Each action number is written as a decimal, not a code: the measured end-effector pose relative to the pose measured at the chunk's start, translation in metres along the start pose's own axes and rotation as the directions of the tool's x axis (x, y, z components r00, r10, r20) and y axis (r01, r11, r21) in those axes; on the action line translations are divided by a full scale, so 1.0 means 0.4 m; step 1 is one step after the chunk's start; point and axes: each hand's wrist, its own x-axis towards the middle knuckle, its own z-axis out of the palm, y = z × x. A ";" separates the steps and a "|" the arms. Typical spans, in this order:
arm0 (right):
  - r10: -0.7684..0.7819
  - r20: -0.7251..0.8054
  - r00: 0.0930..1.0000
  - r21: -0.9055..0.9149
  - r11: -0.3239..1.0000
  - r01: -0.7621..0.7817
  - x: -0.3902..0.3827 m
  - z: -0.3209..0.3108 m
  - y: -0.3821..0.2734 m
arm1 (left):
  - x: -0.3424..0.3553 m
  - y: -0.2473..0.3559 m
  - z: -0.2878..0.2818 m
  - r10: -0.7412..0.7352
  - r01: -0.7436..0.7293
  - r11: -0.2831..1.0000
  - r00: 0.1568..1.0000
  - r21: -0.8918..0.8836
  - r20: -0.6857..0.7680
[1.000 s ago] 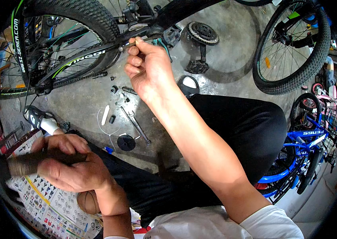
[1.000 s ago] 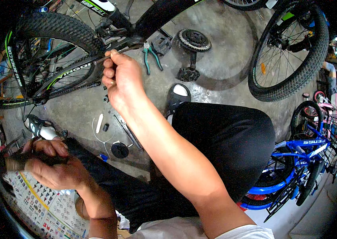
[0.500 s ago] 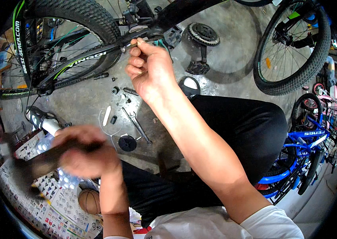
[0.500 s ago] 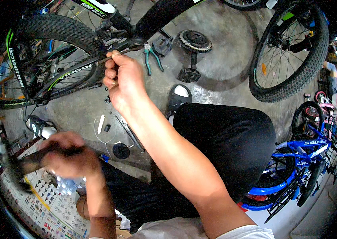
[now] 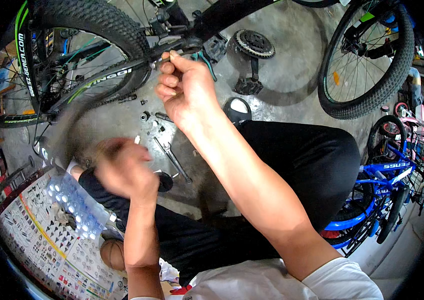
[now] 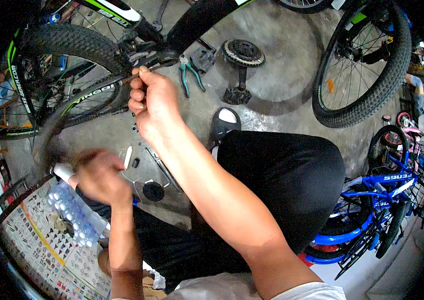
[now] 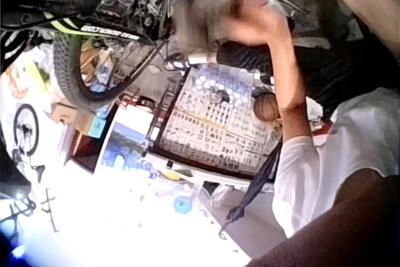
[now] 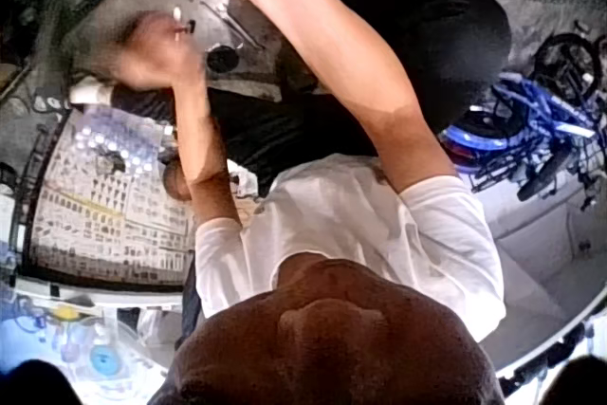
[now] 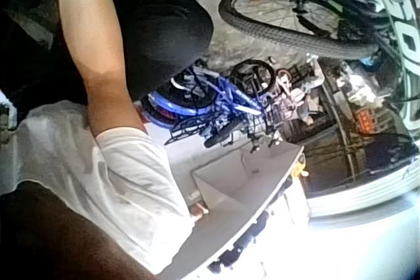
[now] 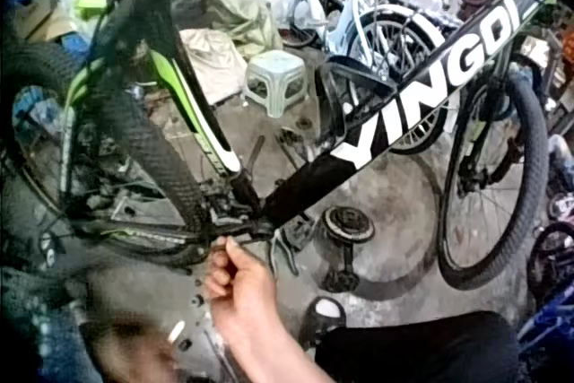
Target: The person repairs the bottom bracket of a bicycle by inserting a metal pin and using a hammer to tap it into place.
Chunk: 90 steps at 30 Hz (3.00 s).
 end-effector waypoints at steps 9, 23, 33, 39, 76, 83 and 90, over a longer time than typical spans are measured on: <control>-0.013 -0.020 1.000 -0.030 0.999 0.012 -0.004 0.003 -0.009 | 0.043 0.109 -0.077 -0.310 0.129 0.747 0.935 -0.653 -0.170; -0.004 0.005 1.000 -0.041 0.999 0.005 -0.001 -0.003 -0.005 | 0.063 0.144 -0.088 -0.265 0.042 0.791 0.923 -0.611 -0.280; -0.025 -0.019 1.000 -0.045 0.999 0.024 0.000 -0.009 -0.008 | 0.028 0.081 -0.029 -0.365 0.330 0.902 0.928 -0.277 -0.082; -0.002 0.009 1.000 -0.036 0.999 0.002 0.001 -0.003 0.001 | -0.003 -0.007 -0.023 0.096 -0.179 0.914 0.967 -0.364 -0.236; 0.010 -0.045 0.999 -0.025 1.000 -0.011 -0.009 0.005 -0.026 | 0.085 0.143 -0.087 -0.298 0.028 0.751 0.906 -0.659 -0.301; 0.016 -0.025 1.000 -0.013 1.000 -0.016 0.006 -0.010 -0.027 | 0.011 0.011 0.055 -0.337 0.389 0.895 0.910 -0.219 0.240; -0.011 -0.036 0.999 -0.018 1.000 0.010 -0.003 0.000 -0.028 | 0.091 0.115 -0.062 -0.358 0.147 0.811 0.890 -0.566 -0.282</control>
